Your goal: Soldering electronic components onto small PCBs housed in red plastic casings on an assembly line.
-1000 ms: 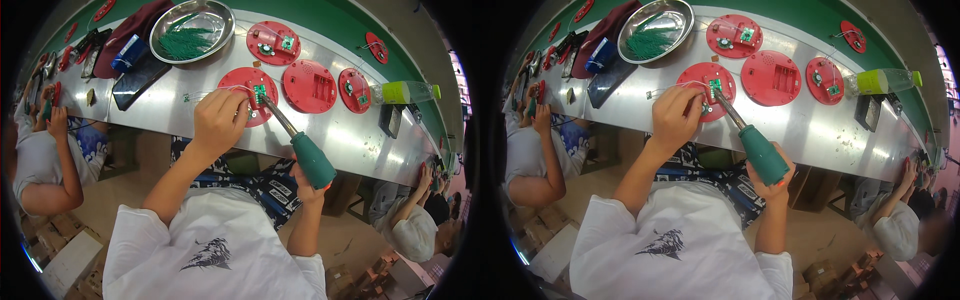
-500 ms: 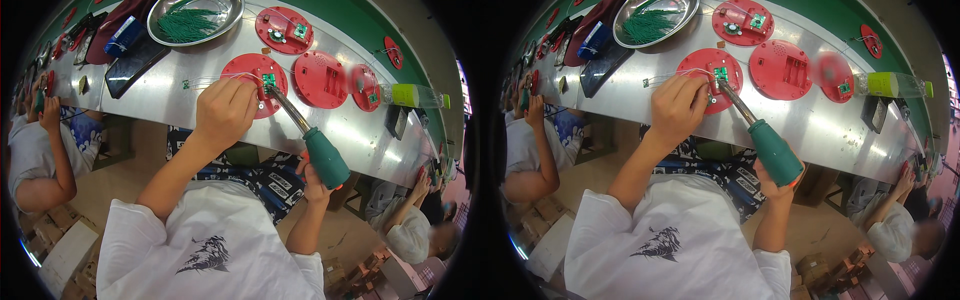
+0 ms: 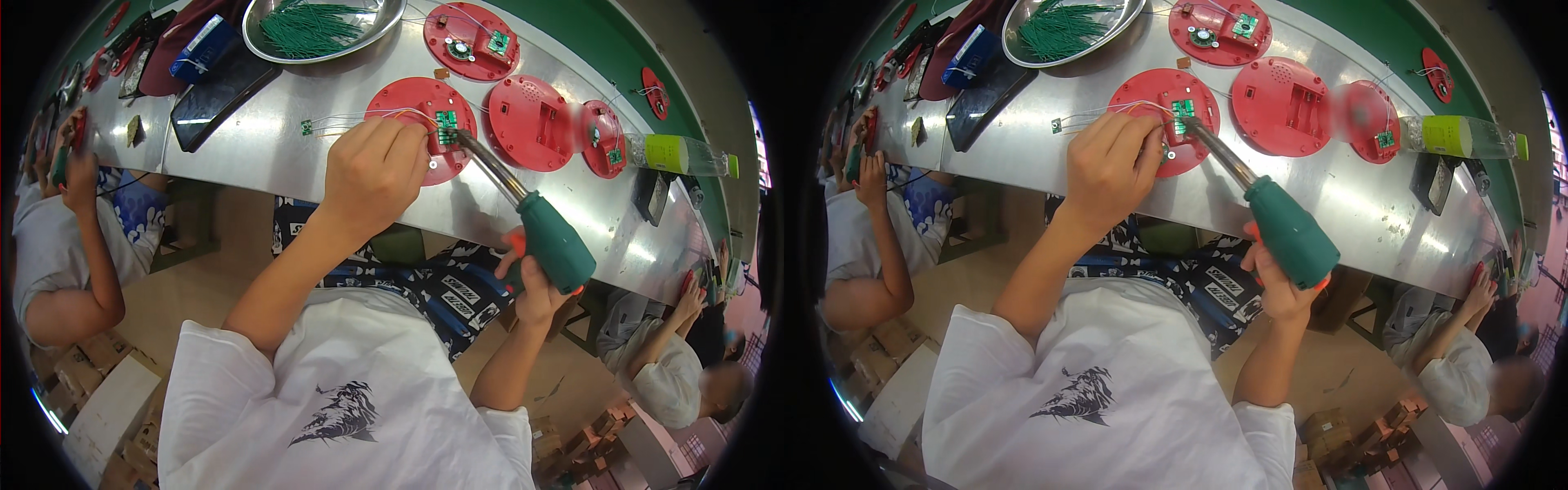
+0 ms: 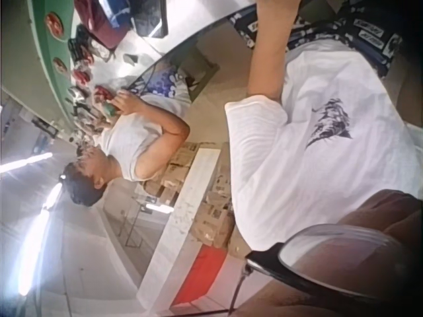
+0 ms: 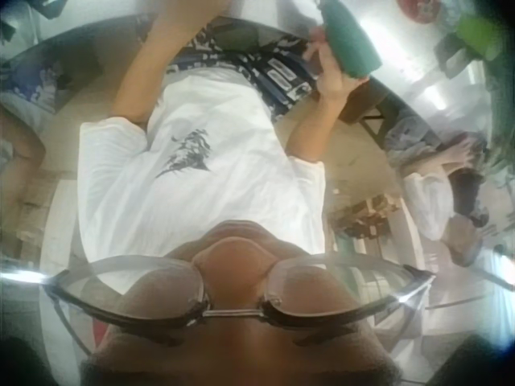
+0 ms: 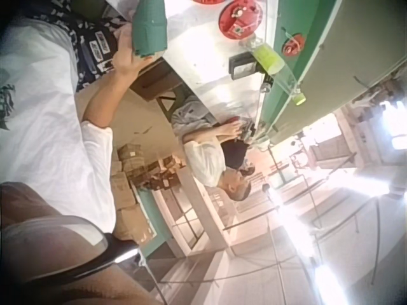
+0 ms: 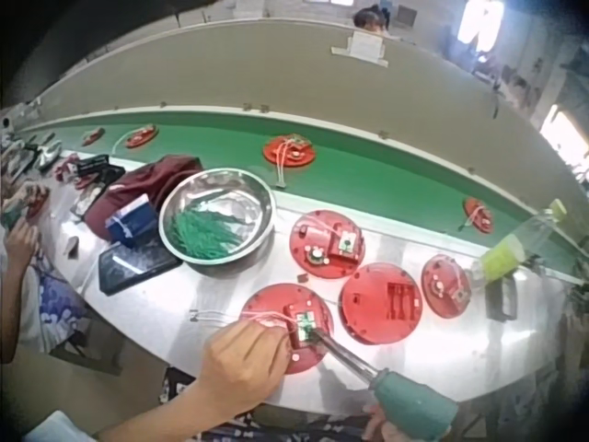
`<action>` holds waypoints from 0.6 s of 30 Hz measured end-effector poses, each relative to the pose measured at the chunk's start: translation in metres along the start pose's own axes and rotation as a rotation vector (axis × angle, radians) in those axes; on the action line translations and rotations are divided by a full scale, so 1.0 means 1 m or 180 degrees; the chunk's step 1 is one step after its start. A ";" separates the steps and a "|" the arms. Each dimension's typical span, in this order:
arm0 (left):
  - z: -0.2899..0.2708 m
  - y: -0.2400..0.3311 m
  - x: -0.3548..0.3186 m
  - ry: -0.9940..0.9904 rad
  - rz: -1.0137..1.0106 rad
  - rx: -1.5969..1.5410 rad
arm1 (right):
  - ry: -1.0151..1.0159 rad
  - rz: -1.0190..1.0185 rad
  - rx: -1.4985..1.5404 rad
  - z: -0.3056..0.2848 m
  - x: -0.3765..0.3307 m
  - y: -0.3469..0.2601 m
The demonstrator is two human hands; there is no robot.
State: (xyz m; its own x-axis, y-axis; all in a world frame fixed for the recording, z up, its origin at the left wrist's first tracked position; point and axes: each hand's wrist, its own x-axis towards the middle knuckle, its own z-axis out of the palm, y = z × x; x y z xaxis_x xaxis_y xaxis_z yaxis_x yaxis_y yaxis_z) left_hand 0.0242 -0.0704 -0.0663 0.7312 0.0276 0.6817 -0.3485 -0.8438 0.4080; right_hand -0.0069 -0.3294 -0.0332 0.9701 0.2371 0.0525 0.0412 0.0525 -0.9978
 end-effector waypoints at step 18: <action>-0.006 0.004 0.002 -0.0224 -0.0082 -0.0073 | 0.0294 -0.0305 -0.0129 -0.001 -0.013 0.008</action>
State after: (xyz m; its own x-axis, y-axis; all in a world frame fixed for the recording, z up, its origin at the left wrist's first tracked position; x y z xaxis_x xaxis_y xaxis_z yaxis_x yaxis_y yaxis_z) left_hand 0.0211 -0.0705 -0.0594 0.7793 0.0107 0.6266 -0.3418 -0.8308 0.4392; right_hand -0.0191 -0.3326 -0.0417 0.9790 0.1426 0.1454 0.1424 0.0308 -0.9893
